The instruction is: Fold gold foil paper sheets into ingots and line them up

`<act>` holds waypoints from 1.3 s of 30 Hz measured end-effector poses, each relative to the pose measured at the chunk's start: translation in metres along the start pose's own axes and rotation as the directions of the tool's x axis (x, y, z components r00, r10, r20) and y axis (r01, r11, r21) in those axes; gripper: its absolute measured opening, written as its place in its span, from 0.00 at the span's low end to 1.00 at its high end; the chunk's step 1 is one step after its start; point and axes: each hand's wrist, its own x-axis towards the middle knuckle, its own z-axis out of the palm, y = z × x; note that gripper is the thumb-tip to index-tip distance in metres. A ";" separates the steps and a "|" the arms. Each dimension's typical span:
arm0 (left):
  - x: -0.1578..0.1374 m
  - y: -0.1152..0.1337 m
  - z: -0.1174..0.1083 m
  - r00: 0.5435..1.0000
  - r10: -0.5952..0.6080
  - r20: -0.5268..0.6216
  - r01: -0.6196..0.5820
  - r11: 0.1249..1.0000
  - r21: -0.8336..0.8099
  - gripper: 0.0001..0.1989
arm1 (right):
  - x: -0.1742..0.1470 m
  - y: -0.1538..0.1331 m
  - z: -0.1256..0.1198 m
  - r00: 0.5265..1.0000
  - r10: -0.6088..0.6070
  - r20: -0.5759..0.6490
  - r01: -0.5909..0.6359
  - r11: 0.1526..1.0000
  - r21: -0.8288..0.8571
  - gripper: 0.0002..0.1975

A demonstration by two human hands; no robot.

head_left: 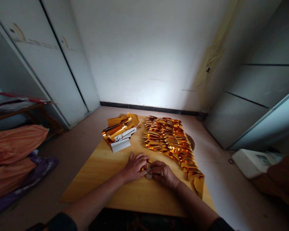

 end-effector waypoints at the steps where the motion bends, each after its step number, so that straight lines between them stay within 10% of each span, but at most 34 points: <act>1: -0.001 0.000 0.000 1.000 0.003 -0.005 -0.003 1.000 0.000 0.07 | 0.000 -0.001 -0.001 1.000 -0.001 0.007 0.001 1.000 0.010 0.11; 39: 0.000 0.003 -0.008 0.996 -0.004 0.088 0.006 1.000 -0.024 0.17 | 0.023 -0.010 0.012 0.941 0.296 0.166 -0.223 0.909 -0.353 0.05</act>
